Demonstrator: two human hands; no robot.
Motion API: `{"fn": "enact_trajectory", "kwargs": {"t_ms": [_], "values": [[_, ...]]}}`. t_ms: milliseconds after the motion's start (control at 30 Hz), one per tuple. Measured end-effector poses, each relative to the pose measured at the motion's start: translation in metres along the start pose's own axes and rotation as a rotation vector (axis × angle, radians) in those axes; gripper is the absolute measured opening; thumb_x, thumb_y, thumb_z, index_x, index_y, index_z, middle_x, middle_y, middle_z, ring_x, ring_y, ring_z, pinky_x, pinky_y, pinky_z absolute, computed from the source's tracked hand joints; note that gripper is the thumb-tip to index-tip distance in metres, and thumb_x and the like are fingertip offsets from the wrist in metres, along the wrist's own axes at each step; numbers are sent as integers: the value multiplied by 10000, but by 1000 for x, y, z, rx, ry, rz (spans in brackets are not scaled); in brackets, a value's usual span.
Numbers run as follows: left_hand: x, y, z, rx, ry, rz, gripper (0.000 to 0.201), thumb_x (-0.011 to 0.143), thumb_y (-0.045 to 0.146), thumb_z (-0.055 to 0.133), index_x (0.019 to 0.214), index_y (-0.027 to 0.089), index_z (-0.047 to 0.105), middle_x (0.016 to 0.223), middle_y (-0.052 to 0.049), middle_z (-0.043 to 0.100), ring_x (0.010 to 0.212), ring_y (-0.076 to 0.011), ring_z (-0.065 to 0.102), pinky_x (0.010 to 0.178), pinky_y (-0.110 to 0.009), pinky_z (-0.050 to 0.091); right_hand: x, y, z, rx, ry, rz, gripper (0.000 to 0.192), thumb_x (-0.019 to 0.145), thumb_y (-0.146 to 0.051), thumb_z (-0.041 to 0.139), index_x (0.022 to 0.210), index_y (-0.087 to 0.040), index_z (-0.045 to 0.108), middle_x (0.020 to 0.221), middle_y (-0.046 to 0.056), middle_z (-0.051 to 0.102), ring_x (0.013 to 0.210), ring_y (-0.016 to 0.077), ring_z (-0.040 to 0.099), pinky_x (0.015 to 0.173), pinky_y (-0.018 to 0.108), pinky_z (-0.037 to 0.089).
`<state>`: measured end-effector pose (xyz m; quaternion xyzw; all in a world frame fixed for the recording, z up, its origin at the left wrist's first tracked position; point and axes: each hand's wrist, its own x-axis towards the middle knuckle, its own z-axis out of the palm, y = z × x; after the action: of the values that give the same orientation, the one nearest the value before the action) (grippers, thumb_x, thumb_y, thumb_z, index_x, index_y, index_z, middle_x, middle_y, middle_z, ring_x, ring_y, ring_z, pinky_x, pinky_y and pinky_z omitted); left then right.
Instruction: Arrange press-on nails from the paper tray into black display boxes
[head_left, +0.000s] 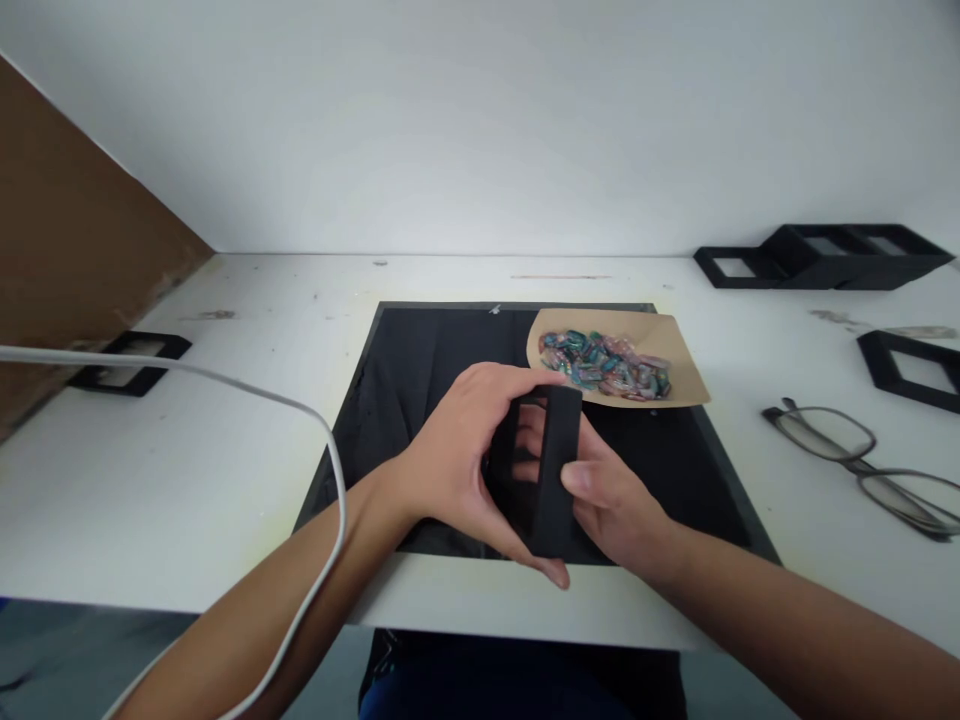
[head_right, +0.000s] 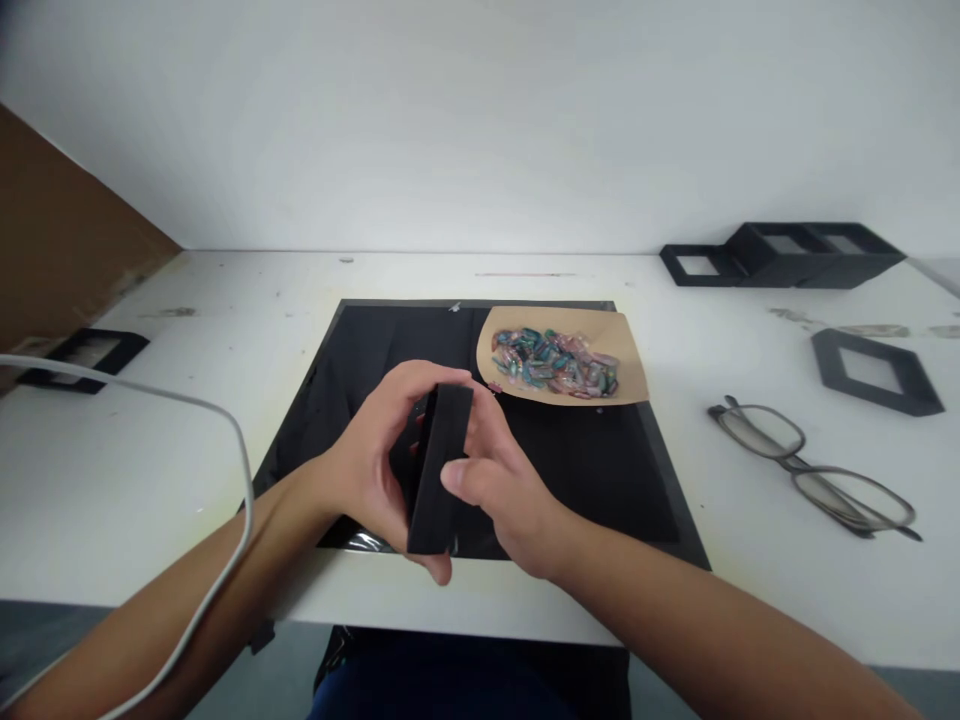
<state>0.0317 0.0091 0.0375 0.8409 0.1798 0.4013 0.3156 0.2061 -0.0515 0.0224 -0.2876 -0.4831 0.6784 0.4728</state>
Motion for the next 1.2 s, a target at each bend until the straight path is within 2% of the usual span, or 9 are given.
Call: {"fn": "enact_trajectory", "kwargs": {"t_ms": [133, 233, 333, 500, 600, 767, 1033, 1100, 1200], "values": [[-1, -1, 2, -18, 23, -26, 1216, 340, 577, 985, 1412, 298, 484, 1284, -124, 648, 1115, -355, 647, 1076, -537, 448, 2, -2, 2, 9, 49, 23, 693, 819, -469, 699, 1429, -293, 423, 1302, 98, 627, 1204, 300, 625, 1025, 538, 527], [-2, 0, 4, 12, 94, -7, 1186, 338, 555, 988, 1392, 284, 518, 1318, -129, 632, 1222, -379, 601, 1113, -541, 422, 3, -7, 4, 13, 104, 36, 723, 809, -468, 728, 1438, -276, 430, 1249, 92, 642, 1188, 290, 629, 1064, 534, 497], [-2, 0, 4, 87, 151, 22, 1171, 327, 543, 984, 1375, 266, 539, 1303, -129, 643, 1278, -392, 563, 1135, -534, 399, 5, -14, 3, 12, 136, 96, 674, 793, -484, 756, 1378, -260, 507, 1171, 85, 676, 1143, 293, 651, 989, 508, 546], [-2, 0, 2, 185, 133, -9, 1059, 406, 580, 936, 1339, 272, 540, 1221, -102, 691, 1097, -338, 645, 1046, -507, 448, 10, -23, -6, 10, 51, 236, 445, 795, -473, 758, 1148, -221, 657, 1064, 70, 716, 978, 238, 694, 789, 379, 599], [-3, -1, 2, 210, 95, 41, 1082, 407, 616, 912, 1352, 267, 519, 1211, -92, 699, 1081, -332, 660, 1087, -514, 420, 12, -18, -10, 21, -6, 214, 389, 783, -445, 772, 1076, -211, 668, 980, 48, 700, 871, 192, 674, 730, 328, 587], [-5, -2, 3, 178, 55, 71, 1158, 357, 631, 914, 1378, 264, 509, 1200, -84, 713, 1147, -372, 666, 1190, -546, 352, 10, -2, -7, 84, -6, 80, 453, 750, -460, 798, 1104, -249, 612, 909, 8, 627, 763, 158, 611, 608, 269, 552], [-3, -5, 1, 105, -10, 98, 1295, 279, 729, 913, 1405, 244, 496, 1255, -124, 698, 1165, -407, 666, 1202, -582, 364, 7, 1, 1, 12, 40, -40, 528, 778, -488, 785, 1215, -271, 582, 873, -2, 629, 708, 167, 608, 771, 396, 603], [-3, -5, 0, 110, -5, 121, 1318, 299, 776, 887, 1430, 241, 471, 1241, -126, 699, 1133, -390, 681, 1212, -574, 357, 8, 1, 1, 17, 44, -45, 565, 775, -491, 787, 1250, -274, 571, 935, 13, 658, 740, 176, 631, 791, 406, 605], [-3, -7, 0, 102, 19, 149, 1327, 337, 833, 845, 1455, 234, 455, 1242, -127, 694, 1107, -365, 694, 1210, -551, 372, 7, 2, 2, 60, 40, -36, 628, 775, -497, 782, 1311, -276, 541, 1120, 56, 682, 903, 225, 679, 865, 439, 595]]}}
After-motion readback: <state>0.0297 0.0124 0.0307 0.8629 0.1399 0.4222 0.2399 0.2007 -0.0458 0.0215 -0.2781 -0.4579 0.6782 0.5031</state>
